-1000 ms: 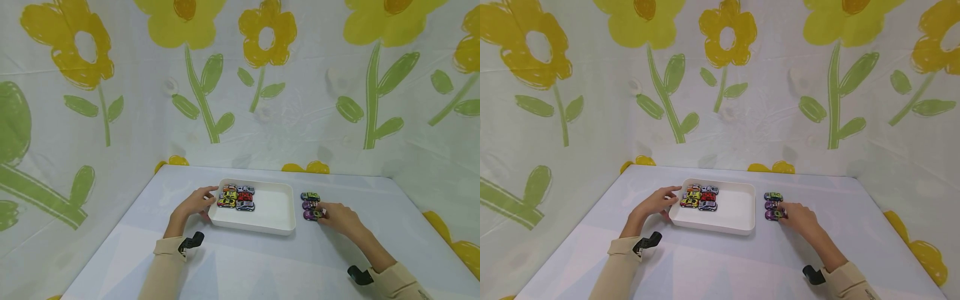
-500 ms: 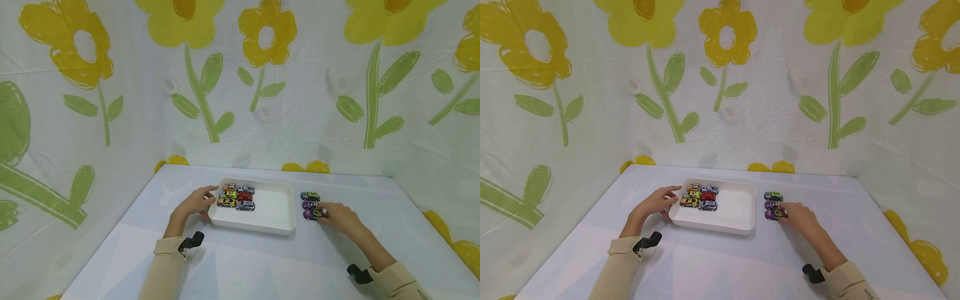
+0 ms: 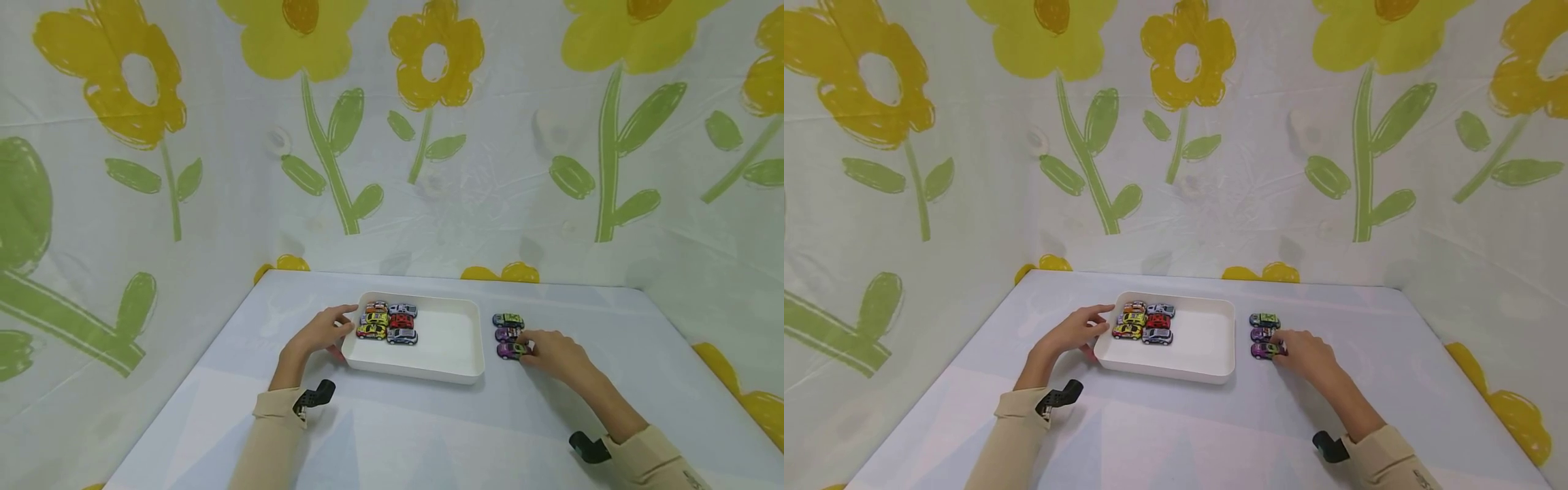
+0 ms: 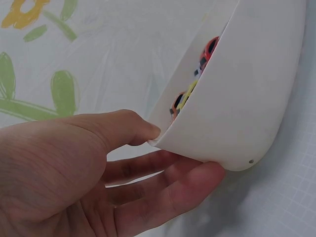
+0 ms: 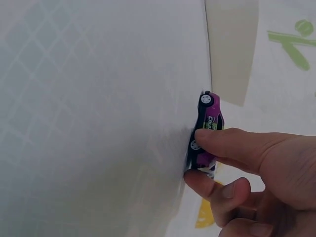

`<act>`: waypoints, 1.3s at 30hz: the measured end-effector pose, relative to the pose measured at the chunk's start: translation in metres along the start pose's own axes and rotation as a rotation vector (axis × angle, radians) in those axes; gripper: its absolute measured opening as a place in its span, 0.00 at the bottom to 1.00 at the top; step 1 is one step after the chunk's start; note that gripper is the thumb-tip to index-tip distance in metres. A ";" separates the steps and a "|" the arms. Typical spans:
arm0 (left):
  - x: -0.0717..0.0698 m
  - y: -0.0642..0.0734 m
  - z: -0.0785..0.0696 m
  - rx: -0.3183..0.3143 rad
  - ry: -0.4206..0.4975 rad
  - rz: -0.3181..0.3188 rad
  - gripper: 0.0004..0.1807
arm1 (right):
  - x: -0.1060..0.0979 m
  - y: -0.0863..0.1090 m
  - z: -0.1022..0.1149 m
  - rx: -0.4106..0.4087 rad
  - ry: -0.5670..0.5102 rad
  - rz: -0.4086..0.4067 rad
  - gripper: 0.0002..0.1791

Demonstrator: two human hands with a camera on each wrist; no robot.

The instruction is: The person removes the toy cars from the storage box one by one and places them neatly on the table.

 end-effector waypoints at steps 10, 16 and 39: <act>0.000 0.000 0.002 0.006 -0.017 -0.001 0.28 | 0.001 0.001 -0.001 -0.016 -0.006 -0.012 0.18; 0.002 -0.002 0.005 -0.007 -0.025 0.002 0.28 | 0.003 0.002 -0.003 -0.010 -0.019 -0.022 0.18; 0.001 -0.001 0.003 -0.023 -0.037 -0.009 0.28 | -0.016 -0.003 0.023 -0.045 -0.028 -0.068 0.20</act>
Point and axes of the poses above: each hand's wrist, its own y-axis away from the middle knuckle, its own x-axis out of the palm, z = x × y, the point moved 2 cm from there along -y, towards the middle knuckle, and after that the axes turned 3 degrees about x, right-handed, at the moved point
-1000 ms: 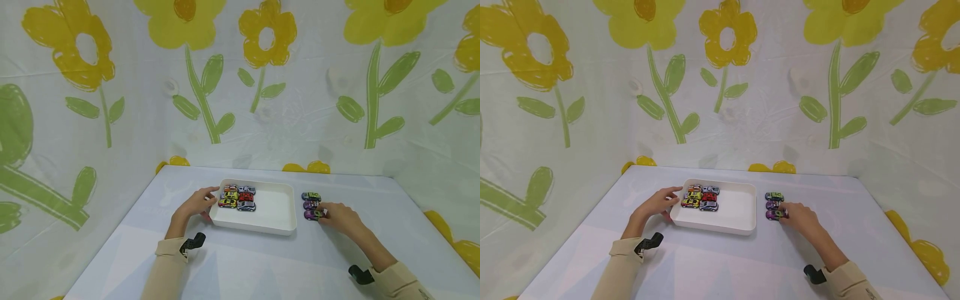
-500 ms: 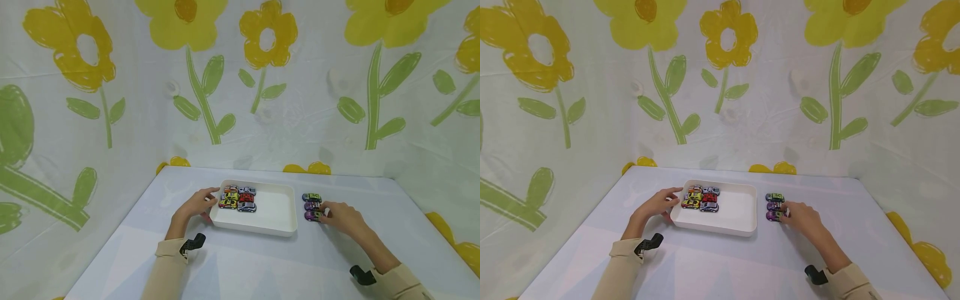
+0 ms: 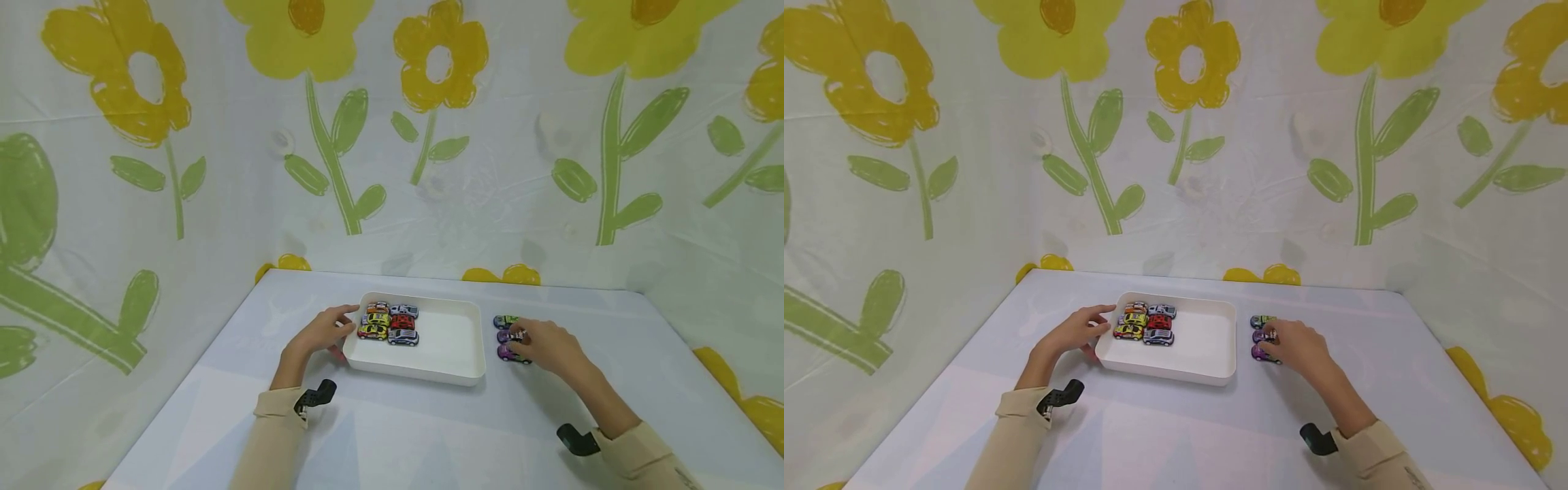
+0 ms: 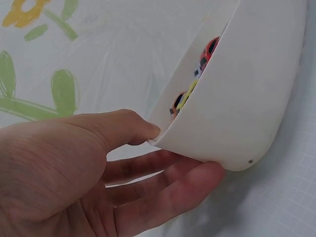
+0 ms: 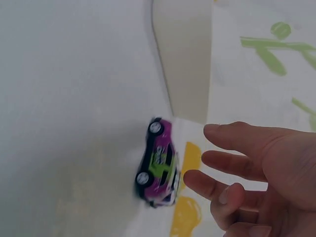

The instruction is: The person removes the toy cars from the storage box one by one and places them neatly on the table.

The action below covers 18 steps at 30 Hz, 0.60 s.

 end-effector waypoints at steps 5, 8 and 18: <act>0.001 -0.001 -0.001 0.001 0.001 0.009 0.28 | 0.000 -0.005 0.010 -0.014 -0.013 -0.023 0.20; 0.001 -0.002 -0.003 0.014 -0.002 0.009 0.28 | 0.001 -0.009 0.016 -0.017 -0.013 -0.038 0.20; -0.001 -0.001 0.000 0.022 0.030 0.015 0.28 | 0.004 -0.025 0.054 -0.041 -0.040 -0.042 0.25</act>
Point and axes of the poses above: each hand's wrist, its own y-axis away from the middle knuckle, its own x-axis out of the palm, z = x × y, the point moved 2 cm from there along -y, towards the middle knuckle, and after that the axes turned 3 degrees about x, right-handed, at the moved point
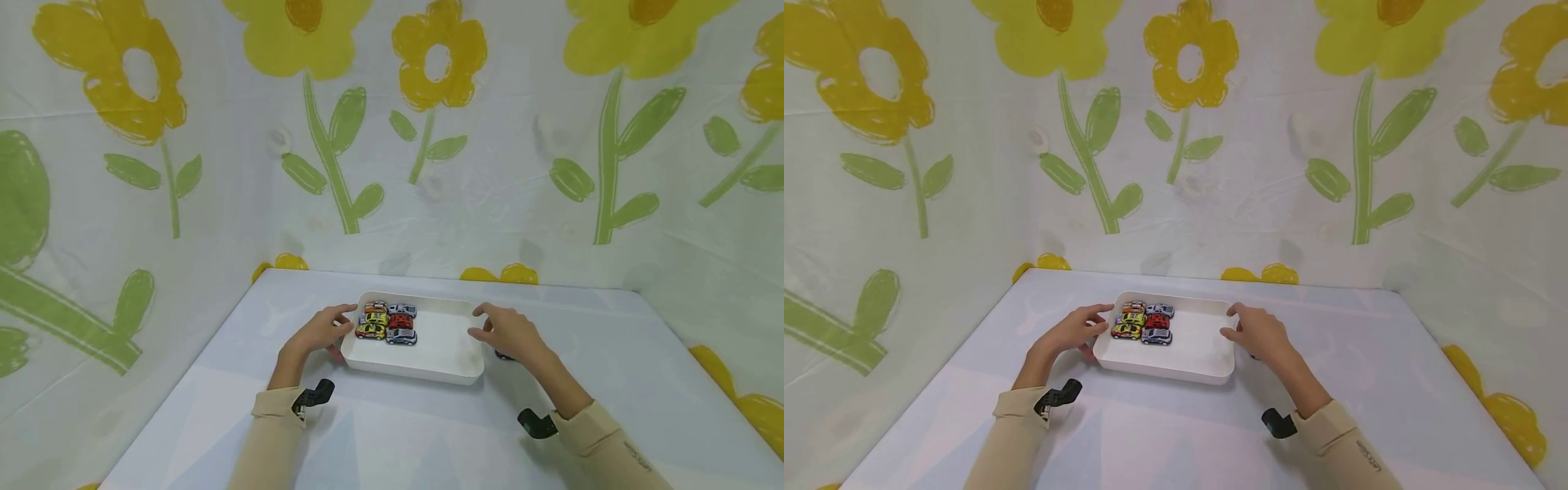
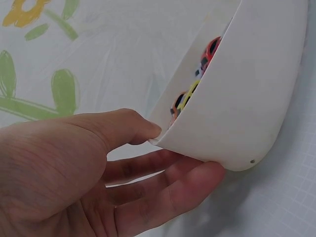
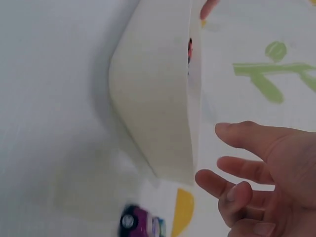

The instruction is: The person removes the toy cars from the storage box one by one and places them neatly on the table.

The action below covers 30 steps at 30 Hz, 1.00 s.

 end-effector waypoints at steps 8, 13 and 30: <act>0.000 0.000 0.001 0.007 0.018 0.005 0.28 | 0.013 -0.010 0.032 0.014 -0.026 0.027 0.26; 0.000 0.002 -0.001 0.004 0.009 -0.002 0.28 | 0.020 -0.015 0.048 -0.015 -0.047 0.021 0.25; 0.003 0.000 0.003 -0.001 0.033 -0.002 0.28 | 0.048 -0.021 0.087 -0.029 -0.085 0.076 0.25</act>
Point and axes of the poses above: each hand's wrist, its own y-axis away from the middle knuckle, its own x-axis out of the palm, z = x × y, the point moved 2 cm from there along -y, towards the middle knuckle, and after that the axes turned 3 degrees about x, right-handed, at the moved point
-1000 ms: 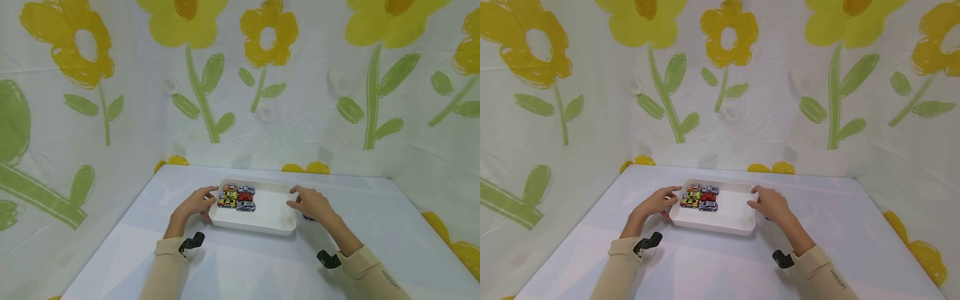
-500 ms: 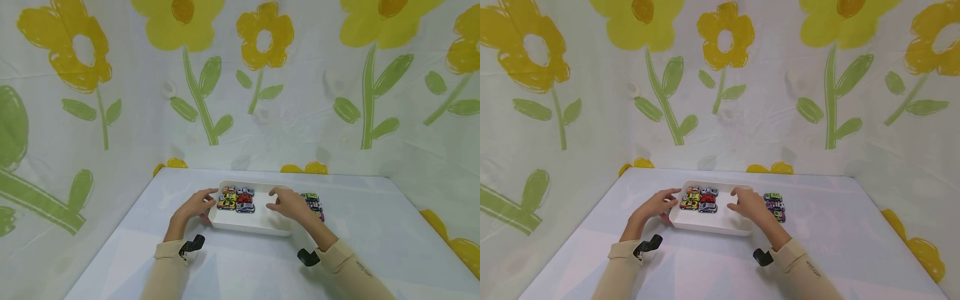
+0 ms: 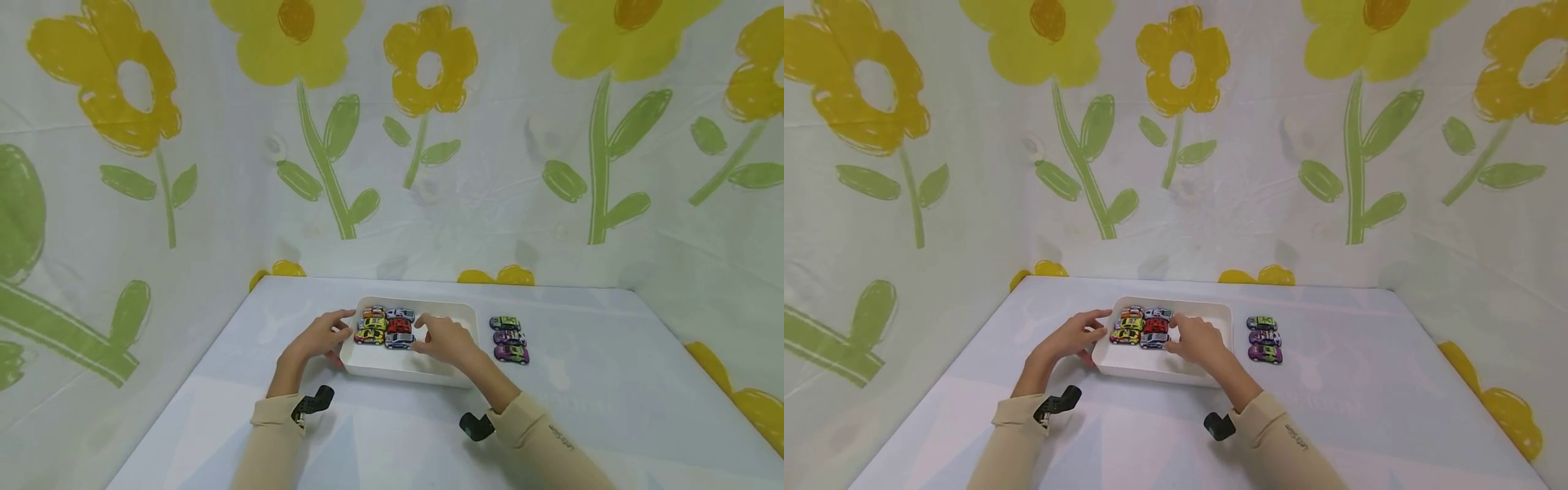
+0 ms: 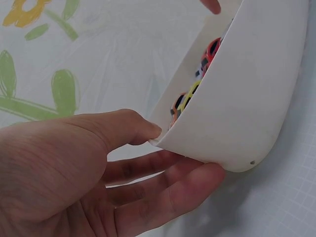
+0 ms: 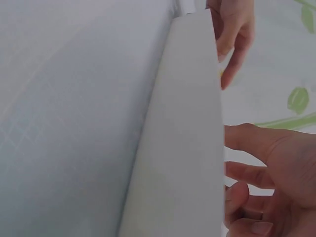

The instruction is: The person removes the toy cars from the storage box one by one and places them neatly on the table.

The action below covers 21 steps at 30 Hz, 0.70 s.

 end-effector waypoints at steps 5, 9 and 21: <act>-0.001 0.002 -0.004 -0.010 0.016 0.007 0.29 | 0.008 -0.005 0.003 0.031 0.003 0.016 0.27; -0.002 0.005 -0.006 -0.025 0.021 -0.002 0.29 | 0.011 -0.008 0.006 0.032 0.023 0.008 0.27; -0.001 0.003 -0.006 -0.016 0.025 0.007 0.28 | 0.020 -0.014 0.012 0.057 0.046 0.006 0.25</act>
Point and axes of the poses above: each hand's wrist, its own y-axis away from the middle knuckle, its own x-axis out of the palm, z = x × y, the point moved 2 cm from there along -y, towards the middle knuckle, and after that the axes turned 3 degrees about x, right-handed, at the moved point
